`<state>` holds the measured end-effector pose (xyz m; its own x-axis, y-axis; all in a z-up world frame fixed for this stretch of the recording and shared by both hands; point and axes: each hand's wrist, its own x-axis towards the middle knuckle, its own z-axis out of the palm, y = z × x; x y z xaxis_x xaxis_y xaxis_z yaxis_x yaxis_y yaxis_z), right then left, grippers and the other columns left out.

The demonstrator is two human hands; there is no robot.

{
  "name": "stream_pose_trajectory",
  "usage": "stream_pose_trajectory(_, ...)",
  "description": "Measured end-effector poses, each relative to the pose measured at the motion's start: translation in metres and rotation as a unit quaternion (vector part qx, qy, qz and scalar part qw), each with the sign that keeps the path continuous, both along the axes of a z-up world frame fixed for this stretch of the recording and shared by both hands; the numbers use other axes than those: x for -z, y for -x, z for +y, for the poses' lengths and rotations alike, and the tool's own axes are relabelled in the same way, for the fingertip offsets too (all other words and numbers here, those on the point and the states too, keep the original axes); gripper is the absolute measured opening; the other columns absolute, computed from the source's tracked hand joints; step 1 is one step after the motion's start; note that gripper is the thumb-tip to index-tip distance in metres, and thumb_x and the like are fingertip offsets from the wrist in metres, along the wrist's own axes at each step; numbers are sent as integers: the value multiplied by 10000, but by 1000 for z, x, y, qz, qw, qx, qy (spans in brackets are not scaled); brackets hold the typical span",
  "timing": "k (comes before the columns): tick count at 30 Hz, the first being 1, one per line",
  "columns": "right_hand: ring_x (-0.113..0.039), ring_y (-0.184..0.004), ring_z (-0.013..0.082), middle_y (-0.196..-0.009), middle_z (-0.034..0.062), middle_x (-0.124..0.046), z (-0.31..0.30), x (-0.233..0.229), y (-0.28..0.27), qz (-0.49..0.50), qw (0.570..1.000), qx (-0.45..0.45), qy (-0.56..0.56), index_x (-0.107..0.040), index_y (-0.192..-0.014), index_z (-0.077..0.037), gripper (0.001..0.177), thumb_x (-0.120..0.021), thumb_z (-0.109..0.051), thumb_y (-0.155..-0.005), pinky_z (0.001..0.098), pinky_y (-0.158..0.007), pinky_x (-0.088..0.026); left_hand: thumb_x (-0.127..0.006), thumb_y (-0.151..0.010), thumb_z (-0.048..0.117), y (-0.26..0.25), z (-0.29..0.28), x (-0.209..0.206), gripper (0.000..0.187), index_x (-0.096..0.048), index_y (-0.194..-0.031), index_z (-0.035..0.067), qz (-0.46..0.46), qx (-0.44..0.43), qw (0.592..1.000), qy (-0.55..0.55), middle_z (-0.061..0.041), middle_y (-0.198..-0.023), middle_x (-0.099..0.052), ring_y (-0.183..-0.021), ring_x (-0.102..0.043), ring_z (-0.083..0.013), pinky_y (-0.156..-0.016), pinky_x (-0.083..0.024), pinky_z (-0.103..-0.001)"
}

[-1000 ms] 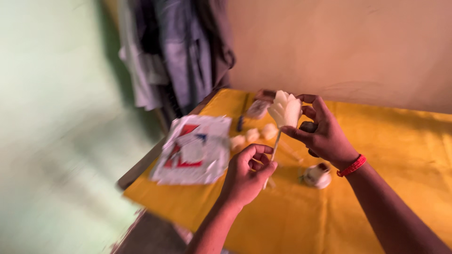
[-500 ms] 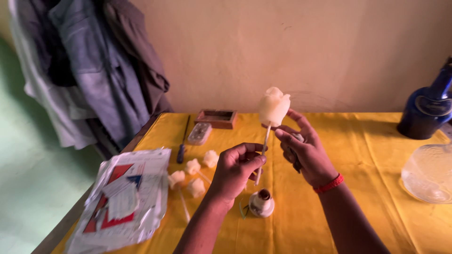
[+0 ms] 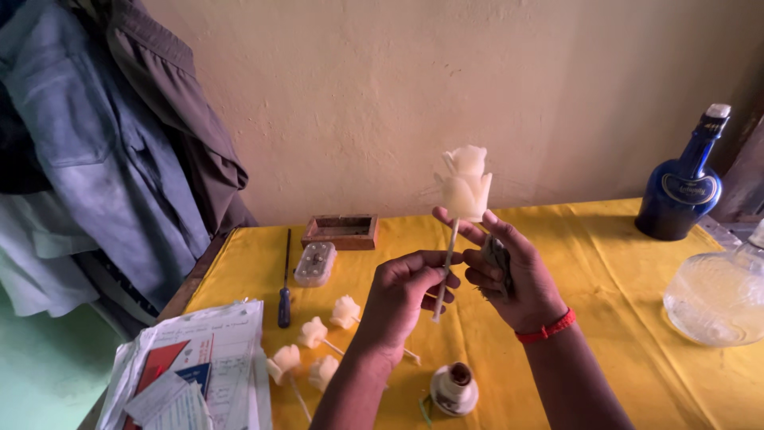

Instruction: The person wipes a small plastic container and a screwdriver with a cloth on a yellow table. They then retrieve several flower-shaped decorations on sticks from a bucket and place them on the table.

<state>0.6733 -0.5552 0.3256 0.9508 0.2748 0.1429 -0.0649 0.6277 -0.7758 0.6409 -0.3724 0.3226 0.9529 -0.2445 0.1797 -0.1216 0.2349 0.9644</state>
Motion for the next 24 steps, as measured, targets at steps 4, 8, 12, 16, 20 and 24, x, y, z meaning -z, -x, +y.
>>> stream_pose_trajectory(4,-363,-481,21,-1420,141,-647,23,-9,12,-55,997,47,15,-572,-1262,-40,423,-582,-318,-945,176,-425,-338,-555,-961,159,-6,17,1,298,-784,-1124,60,29,34,999,3,-10,-826,-725,-739,-651,-86,-690,-516,-252)
stream_pose_trajectory(8,-365,-494,17,-1486,183,-613,30,-12,16,-76,996,46,8,-540,-1272,-15,394,-584,-261,-968,180,-442,-364,-521,-970,138,-13,29,8,312,-785,-1111,54,33,64,997,14,-5,-814,-711,-732,-645,-92,-691,-524,-263)
stream_pose_trajectory(12,-384,-515,32,-1507,224,-593,26,-6,15,-74,995,50,34,-521,-1247,22,389,-605,-249,-980,206,-467,-382,-507,-971,128,-15,33,16,316,-781,-1111,56,41,74,996,22,-5,-807,-702,-730,-642,-92,-694,-527,-267)
stream_pose_trajectory(16,-371,-487,33,-1304,129,-742,26,-8,14,-84,993,56,52,-551,-1248,5,411,-618,-232,-919,206,-444,-347,-510,-965,114,-14,34,16,303,-765,-1110,38,37,72,996,32,-5,-809,-689,-726,-637,-93,-682,-521,-265)
stream_pose_trajectory(20,-377,-498,45,-631,-53,-498,22,-9,22,-130,988,8,83,-653,-1358,89,475,-660,-208,-988,228,-475,-335,-504,-961,104,-15,35,23,297,-749,-1110,26,15,76,996,35,-13,-830,-688,-728,-634,-94,-677,-517,-262)
stream_pose_trajectory(24,-364,-469,25,-594,-50,-460,20,-19,36,-128,969,73,200,-691,-1275,44,449,-678,-192,-893,208,-417,-288,-512,-962,100,-16,34,32,275,-735,-1100,16,5,77,996,42,-13,-851,-685,-739,-646,-104,-678,-525,-268)
